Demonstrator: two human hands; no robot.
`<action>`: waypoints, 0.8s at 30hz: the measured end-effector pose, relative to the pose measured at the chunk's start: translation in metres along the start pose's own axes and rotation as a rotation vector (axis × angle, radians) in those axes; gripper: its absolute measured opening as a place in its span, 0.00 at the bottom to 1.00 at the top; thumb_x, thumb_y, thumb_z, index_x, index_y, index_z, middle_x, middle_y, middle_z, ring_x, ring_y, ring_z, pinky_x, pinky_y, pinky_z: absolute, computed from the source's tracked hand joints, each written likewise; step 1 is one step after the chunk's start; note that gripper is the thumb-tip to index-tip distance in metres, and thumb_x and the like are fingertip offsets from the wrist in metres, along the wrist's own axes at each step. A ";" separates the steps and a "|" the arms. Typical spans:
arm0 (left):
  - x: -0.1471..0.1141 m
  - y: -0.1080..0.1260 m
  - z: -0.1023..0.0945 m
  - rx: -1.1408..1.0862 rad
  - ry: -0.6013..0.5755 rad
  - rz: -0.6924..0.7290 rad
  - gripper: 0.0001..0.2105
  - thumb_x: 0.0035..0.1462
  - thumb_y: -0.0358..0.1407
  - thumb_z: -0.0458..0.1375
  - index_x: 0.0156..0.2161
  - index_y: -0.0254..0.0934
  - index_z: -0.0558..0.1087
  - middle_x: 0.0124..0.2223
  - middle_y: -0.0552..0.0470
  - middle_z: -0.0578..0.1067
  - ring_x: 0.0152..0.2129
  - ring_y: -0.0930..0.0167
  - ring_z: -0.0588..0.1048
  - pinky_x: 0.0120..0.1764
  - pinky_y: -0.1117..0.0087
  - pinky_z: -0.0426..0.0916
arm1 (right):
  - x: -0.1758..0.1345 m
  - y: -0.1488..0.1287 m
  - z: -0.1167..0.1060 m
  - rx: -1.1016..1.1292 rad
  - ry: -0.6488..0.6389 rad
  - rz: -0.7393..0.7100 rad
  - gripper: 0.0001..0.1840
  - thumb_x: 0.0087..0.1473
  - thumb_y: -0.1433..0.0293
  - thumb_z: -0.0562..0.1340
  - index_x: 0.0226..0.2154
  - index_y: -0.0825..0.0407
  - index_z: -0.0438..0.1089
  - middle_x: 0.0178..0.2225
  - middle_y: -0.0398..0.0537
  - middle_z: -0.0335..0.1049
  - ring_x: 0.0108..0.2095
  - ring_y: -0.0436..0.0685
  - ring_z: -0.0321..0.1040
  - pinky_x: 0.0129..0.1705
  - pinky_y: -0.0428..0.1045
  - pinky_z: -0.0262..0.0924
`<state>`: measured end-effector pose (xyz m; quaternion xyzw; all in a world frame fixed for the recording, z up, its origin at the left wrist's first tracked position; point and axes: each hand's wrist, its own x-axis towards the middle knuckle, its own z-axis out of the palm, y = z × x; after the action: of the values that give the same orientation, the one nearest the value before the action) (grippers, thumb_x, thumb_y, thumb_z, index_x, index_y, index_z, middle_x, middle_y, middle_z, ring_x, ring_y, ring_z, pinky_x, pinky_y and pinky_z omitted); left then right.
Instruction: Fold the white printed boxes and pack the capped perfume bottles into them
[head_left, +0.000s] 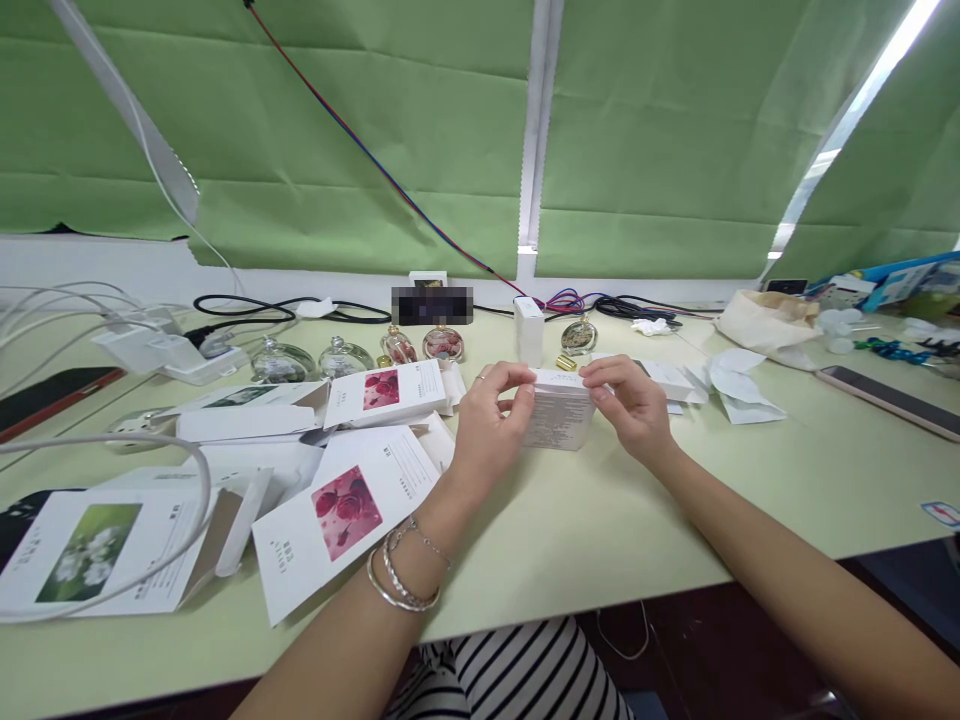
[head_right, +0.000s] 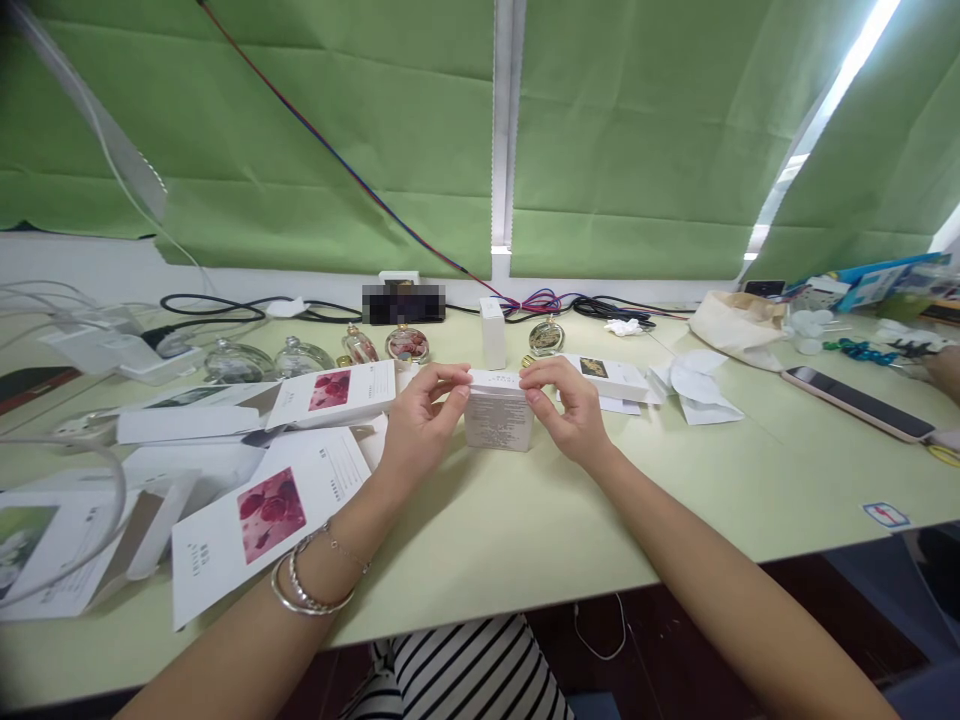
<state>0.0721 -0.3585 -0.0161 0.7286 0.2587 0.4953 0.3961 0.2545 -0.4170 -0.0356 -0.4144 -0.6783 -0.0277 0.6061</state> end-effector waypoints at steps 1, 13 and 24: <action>0.000 0.000 0.000 0.008 0.000 0.008 0.04 0.55 0.33 0.53 0.35 0.38 0.70 0.41 0.49 0.73 0.41 0.69 0.73 0.34 0.72 0.70 | 0.000 0.000 0.000 -0.013 -0.001 -0.004 0.05 0.56 0.70 0.57 0.34 0.47 0.69 0.35 0.49 0.69 0.40 0.58 0.67 0.43 0.57 0.64; 0.001 0.002 0.000 0.284 -0.065 0.092 0.09 0.61 0.31 0.46 0.39 0.38 0.69 0.44 0.49 0.72 0.41 0.69 0.72 0.40 0.66 0.70 | 0.002 -0.001 -0.008 -0.130 -0.267 0.061 0.10 0.53 0.66 0.60 0.39 0.48 0.63 0.45 0.53 0.63 0.47 0.60 0.63 0.41 0.55 0.65; -0.015 0.003 0.010 0.406 -0.017 0.080 0.10 0.56 0.24 0.47 0.42 0.35 0.63 0.46 0.44 0.62 0.43 0.66 0.68 0.42 0.63 0.68 | 0.002 -0.016 0.001 -0.500 -0.325 0.113 0.12 0.54 0.65 0.59 0.41 0.48 0.60 0.37 0.50 0.66 0.33 0.58 0.68 0.33 0.54 0.65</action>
<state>0.0759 -0.3748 -0.0238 0.8072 0.3208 0.4423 0.2233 0.2447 -0.4257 -0.0267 -0.5867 -0.7145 -0.0935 0.3696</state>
